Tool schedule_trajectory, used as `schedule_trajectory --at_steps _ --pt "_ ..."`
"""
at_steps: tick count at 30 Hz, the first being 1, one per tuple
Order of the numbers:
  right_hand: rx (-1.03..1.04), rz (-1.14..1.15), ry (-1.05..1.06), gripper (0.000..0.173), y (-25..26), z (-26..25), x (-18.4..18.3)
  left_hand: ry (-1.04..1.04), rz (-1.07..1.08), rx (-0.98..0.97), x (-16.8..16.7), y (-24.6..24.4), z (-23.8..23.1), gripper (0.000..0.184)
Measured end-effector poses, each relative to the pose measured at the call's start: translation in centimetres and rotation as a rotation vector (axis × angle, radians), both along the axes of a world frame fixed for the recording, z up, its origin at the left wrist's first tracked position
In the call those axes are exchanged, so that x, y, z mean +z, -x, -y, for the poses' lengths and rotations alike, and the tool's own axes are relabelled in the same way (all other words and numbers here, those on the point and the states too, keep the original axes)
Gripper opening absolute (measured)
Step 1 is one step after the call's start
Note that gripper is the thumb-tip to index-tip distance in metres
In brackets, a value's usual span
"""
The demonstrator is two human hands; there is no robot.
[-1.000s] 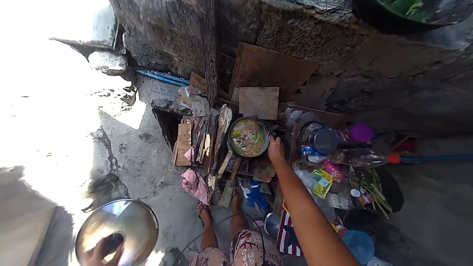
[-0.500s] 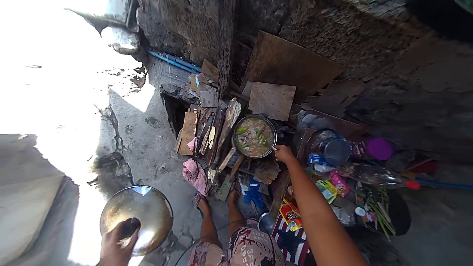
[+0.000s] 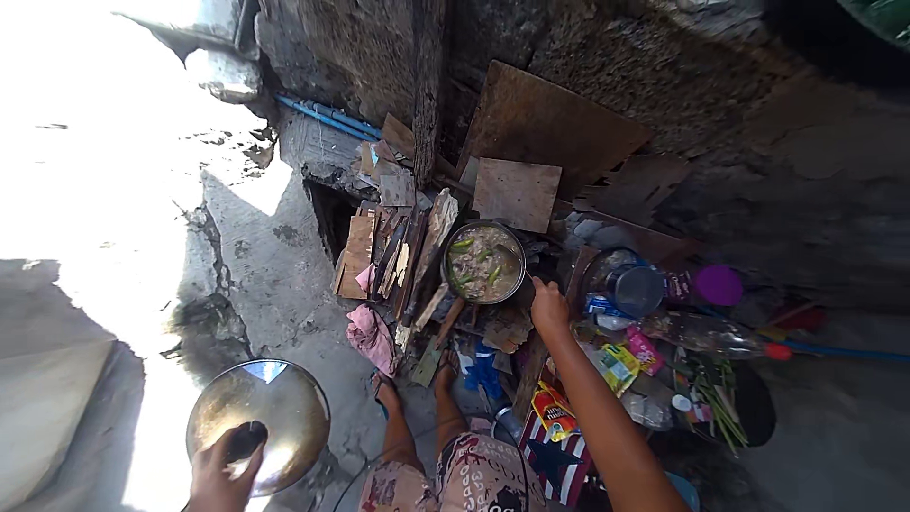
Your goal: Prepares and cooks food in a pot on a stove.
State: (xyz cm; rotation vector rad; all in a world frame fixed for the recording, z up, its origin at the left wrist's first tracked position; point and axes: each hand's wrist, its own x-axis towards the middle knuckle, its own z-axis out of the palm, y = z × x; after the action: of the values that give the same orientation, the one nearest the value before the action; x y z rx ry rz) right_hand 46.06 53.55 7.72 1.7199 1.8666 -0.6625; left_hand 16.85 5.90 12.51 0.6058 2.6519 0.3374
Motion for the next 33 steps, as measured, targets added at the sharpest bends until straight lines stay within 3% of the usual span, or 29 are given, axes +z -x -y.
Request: schedule_trajectory --at_steps 5,13,19,26,33 --pt "-0.027 0.050 0.071 0.050 1.3 3.0 2.3 -0.019 -0.004 0.020 0.1 -0.2 -0.1 0.054" --pt "-0.117 0.069 0.113 0.048 3.0 3.3 -2.1 -0.034 -0.019 0.009 -0.2 -0.6 1.1 0.054" --pt "-0.145 -0.030 0.054 0.053 4.0 2.3 2.1 -0.014 -0.009 0.035 0.1 -0.8 1.9 0.054" --pt "-0.007 0.003 0.033 0.059 5.4 2.6 -3.8 -0.015 -0.010 0.034 0.0 -0.7 1.7 0.054" --pt "-0.060 -0.006 0.073 0.055 3.2 3.9 -2.7 -0.033 0.001 0.034 -0.2 -0.8 1.8 0.055"
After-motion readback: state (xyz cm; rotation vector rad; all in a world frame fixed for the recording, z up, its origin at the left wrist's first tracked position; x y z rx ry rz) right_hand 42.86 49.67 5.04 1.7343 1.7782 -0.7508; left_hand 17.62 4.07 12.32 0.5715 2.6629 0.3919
